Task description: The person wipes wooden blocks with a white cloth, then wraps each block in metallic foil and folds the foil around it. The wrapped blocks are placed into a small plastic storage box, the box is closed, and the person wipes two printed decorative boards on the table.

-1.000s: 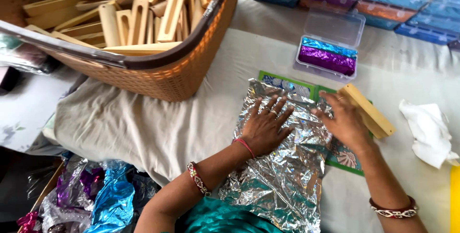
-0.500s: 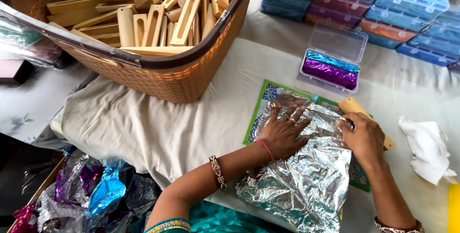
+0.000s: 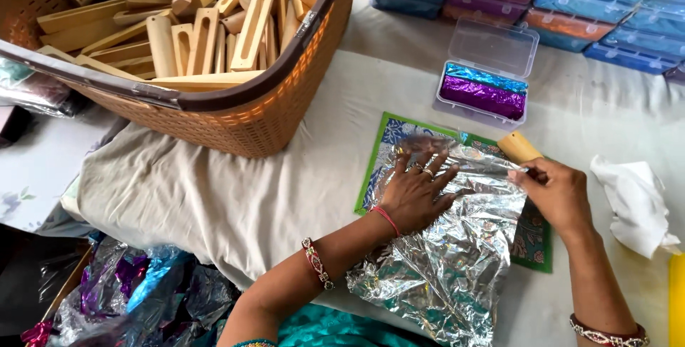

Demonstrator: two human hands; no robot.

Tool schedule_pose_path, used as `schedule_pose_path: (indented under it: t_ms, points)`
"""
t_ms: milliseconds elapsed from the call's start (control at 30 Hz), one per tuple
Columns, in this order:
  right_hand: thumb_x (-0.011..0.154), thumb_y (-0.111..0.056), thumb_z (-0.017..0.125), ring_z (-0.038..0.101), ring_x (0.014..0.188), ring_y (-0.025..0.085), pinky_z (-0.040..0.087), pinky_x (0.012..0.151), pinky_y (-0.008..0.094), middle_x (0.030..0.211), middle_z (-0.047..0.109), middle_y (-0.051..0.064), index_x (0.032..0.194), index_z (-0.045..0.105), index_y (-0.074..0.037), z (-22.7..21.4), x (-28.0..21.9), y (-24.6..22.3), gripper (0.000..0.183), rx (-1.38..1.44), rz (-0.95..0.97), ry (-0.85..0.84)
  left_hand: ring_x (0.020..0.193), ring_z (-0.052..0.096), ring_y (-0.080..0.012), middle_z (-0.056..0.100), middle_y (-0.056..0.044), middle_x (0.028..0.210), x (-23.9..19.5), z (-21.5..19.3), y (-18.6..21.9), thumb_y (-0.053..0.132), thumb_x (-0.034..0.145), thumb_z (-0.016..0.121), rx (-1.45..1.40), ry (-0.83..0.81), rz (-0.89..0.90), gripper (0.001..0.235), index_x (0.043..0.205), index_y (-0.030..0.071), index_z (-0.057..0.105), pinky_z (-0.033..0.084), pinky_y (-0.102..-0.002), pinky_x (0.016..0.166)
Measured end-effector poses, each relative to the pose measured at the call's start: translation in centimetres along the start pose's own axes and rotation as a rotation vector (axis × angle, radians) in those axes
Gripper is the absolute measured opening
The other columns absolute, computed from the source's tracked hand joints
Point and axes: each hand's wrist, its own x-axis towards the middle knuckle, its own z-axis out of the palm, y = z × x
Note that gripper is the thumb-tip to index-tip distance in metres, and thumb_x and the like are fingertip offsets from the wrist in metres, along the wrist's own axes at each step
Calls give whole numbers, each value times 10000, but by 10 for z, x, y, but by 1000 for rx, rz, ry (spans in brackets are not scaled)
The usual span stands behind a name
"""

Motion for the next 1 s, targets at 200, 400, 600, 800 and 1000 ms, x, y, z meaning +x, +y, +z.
schedule_pose_path:
  t_ms: [200, 400, 600, 800, 1000]
  points:
    - [933, -146, 790, 606, 716, 42, 498, 661, 222, 802, 729, 62, 993, 739, 11, 6, 4, 35, 175, 318, -15, 53, 1570, 132, -306, 224, -109, 1687, -1, -17, 4, 507, 1026, 324, -56, -92, 4, 644, 1589, 194, 320, 38, -592, 1238]
    - [1024, -126, 746, 673, 789, 79, 530, 743, 240, 891, 749, 60, 1069, 756, -5, -26, 3, 36, 130, 200, -81, 269, 1556, 133, -314, 217, -132, 1676, 0, -20, 5, 515, 1024, 341, -55, -71, -14, 638, 1590, 222, 310, 37, -570, 1236]
    - [888, -240, 834, 701, 1004, 184, 564, 789, 326, 1139, 741, 110, 1200, 735, -31, -46, 6, 24, 388, 35, -144, 125, 1551, 142, -319, 225, -135, 1669, 1, -16, 3, 517, 1029, 312, 0, -61, -14, 625, 1585, 232, 312, 30, -567, 1230]
    - [803, -220, 826, 710, 1056, 322, 553, 904, 426, 1231, 731, 149, 1302, 691, -76, -25, 4, 25, 537, -70, -61, -15, 1555, 145, -319, 227, -134, 1672, 1, -19, 5, 522, 1036, 288, 4, -70, -22, 632, 1595, 227, 303, 27, -566, 1234]
    - [844, -175, 784, 708, 1003, 378, 557, 880, 453, 1121, 739, 190, 1318, 697, -117, -19, 3, 25, 486, -155, -26, -14, 1557, 148, -328, 232, -142, 1666, 0, -18, 4, 519, 1041, 303, 5, -45, -10, 627, 1593, 223, 304, 24, -570, 1234]
